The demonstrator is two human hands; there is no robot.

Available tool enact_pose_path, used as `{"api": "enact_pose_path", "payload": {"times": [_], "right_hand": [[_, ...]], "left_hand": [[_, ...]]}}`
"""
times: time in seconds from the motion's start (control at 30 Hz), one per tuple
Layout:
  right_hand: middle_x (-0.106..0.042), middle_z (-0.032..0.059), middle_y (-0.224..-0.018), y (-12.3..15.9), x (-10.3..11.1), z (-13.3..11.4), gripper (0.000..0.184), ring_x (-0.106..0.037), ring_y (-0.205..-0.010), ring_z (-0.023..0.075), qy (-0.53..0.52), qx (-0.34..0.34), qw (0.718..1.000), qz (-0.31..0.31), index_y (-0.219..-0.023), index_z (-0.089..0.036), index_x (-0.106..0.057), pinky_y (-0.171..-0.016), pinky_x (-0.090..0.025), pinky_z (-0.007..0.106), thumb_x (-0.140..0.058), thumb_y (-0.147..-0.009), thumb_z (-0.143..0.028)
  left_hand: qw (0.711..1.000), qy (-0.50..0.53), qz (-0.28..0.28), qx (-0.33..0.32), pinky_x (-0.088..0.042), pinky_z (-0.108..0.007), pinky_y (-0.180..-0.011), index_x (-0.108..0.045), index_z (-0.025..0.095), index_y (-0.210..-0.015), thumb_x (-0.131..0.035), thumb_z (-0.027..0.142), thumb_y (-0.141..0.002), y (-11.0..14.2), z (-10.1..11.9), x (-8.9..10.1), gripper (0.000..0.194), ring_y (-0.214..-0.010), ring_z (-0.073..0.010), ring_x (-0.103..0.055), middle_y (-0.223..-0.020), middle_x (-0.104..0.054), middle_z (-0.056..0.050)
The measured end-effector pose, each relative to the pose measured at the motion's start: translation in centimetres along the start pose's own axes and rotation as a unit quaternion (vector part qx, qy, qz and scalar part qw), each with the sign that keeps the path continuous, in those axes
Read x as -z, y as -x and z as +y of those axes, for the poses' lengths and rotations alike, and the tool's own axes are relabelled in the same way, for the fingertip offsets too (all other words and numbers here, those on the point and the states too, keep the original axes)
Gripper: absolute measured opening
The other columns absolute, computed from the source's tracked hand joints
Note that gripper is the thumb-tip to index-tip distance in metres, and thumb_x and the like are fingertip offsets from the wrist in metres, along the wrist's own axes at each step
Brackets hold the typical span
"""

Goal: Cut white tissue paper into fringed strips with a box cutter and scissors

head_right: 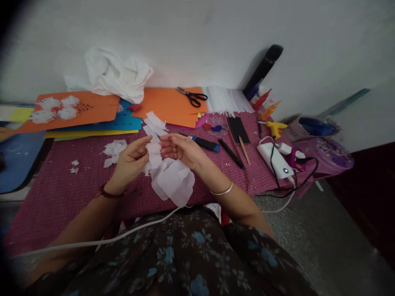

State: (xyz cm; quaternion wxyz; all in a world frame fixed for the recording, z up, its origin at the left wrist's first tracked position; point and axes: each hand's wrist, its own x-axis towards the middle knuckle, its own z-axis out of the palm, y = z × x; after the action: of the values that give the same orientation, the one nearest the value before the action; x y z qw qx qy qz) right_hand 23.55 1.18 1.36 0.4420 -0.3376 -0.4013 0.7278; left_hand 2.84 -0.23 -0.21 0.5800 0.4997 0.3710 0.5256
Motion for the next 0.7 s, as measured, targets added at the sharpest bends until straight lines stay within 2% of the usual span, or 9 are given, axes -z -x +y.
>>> {"api": "enact_pose_path", "payload": {"times": [0.1, 0.17, 0.27, 0.33, 0.43, 0.53, 0.63, 0.7], "right_hand": [[-0.075, 0.0016, -0.092, 0.5, 0.7, 0.9, 0.021, -0.069, -0.079, 0.0157, 0.101, 0.032, 0.994, 0.017, -0.102, -0.022, -0.068, -0.076, -0.057, 0.031, -0.067, -0.081, -0.027], [-0.071, 0.0007, -0.090, 0.8, 0.9, 1.7, 0.024, -0.067, -0.081, 0.0161, 0.217, 0.054, 0.974, 0.025, -0.098, -0.021, -0.066, -0.080, -0.055, 0.032, -0.064, -0.075, -0.015], [-0.068, 0.0012, -0.096, 1.5, 0.5, 2.6, 0.036, -0.066, -0.086, 0.0183, 0.324, 0.080, 0.943, 0.011, -0.111, -0.022, -0.061, -0.083, -0.054, 0.036, -0.065, -0.076, -0.014], [-0.066, 0.0026, -0.107, 1.9, -0.3, 2.9, 0.048, -0.066, -0.088, 0.0184, 0.320, 0.110, 0.941, 0.020, -0.123, -0.026, -0.052, -0.082, -0.055, 0.036, -0.069, -0.079, -0.021], [-0.062, 0.0039, -0.117, 1.9, -1.9, 2.7, 0.057, -0.066, -0.090, 0.0178, 0.289, 0.155, 0.944, 0.032, -0.124, -0.030, -0.045, -0.082, -0.056, 0.035, -0.077, -0.077, -0.028], [-0.062, 0.0025, -0.110, 0.8, -3.6, 2.2, 0.041, -0.064, -0.089, 0.0178, 0.281, 0.154, 0.947, 0.019, -0.112, -0.029, -0.052, -0.082, -0.055, 0.035, -0.077, -0.079, -0.031], [-0.064, 0.0010, -0.096, -1.0, -5.4, 2.2, 0.020, -0.061, -0.088, 0.0183, 0.282, 0.155, 0.946, 0.038, -0.095, -0.026, -0.060, -0.083, -0.053, 0.035, -0.072, -0.082, -0.036], [-0.063, 0.0000, -0.087, -2.4, -6.4, 2.5, 0.018, -0.058, -0.084, 0.0180, 0.264, 0.152, 0.951, 0.049, -0.086, -0.025, -0.061, -0.082, -0.052, 0.035, -0.070, -0.085, -0.041]], "left_hand": [[0.994, 0.092, -0.017, 0.062, -0.046, -0.020, -0.055, -0.074, 0.022, -0.117, -0.084, 0.010, -0.066, -0.4, -0.4, -0.6, 0.053, -0.061, -0.0115, -0.062, -0.079, -0.073, -0.001], [0.987, 0.129, -0.008, 0.099, -0.043, -0.019, -0.050, -0.073, 0.021, -0.115, -0.084, 0.011, -0.064, -0.5, -0.6, -1.0, 0.053, -0.056, -0.0098, -0.060, -0.077, -0.073, 0.000], [0.982, 0.147, 0.010, 0.117, -0.041, -0.018, -0.047, -0.071, 0.019, -0.114, -0.083, 0.009, -0.062, -0.6, -0.8, -1.2, 0.054, -0.051, -0.0077, -0.057, -0.074, -0.071, 0.003], [0.984, 0.147, 0.022, 0.100, -0.042, -0.018, -0.049, -0.070, 0.019, -0.113, -0.082, 0.008, -0.062, -0.5, -0.9, -1.4, 0.054, -0.053, -0.0080, -0.058, -0.072, -0.070, 0.004], [0.986, 0.143, 0.050, 0.066, -0.044, -0.019, -0.053, -0.069, 0.019, -0.113, -0.080, 0.007, -0.063, -0.4, -0.4, -1.4, 0.053, -0.056, -0.0084, -0.059, -0.071, -0.069, 0.005], [0.987, 0.137, 0.071, 0.041, -0.045, -0.020, -0.056, -0.067, 0.020, -0.115, -0.080, 0.009, -0.067, -0.2, 0.8, -0.9, 0.051, -0.058, -0.0087, -0.059, -0.071, -0.067, 0.005], [0.990, 0.122, 0.065, 0.026, -0.044, -0.020, -0.055, -0.067, 0.019, -0.117, -0.080, 0.010, -0.070, 0.1, 2.0, 0.5, 0.050, -0.058, -0.0087, -0.057, -0.072, -0.066, 0.004], [0.992, 0.108, 0.066, 0.017, -0.043, -0.020, -0.055, -0.068, 0.019, -0.118, -0.080, 0.009, -0.071, 0.3, 2.5, 1.8, 0.049, -0.058, -0.0085, -0.056, -0.071, -0.065, 0.004]]}}
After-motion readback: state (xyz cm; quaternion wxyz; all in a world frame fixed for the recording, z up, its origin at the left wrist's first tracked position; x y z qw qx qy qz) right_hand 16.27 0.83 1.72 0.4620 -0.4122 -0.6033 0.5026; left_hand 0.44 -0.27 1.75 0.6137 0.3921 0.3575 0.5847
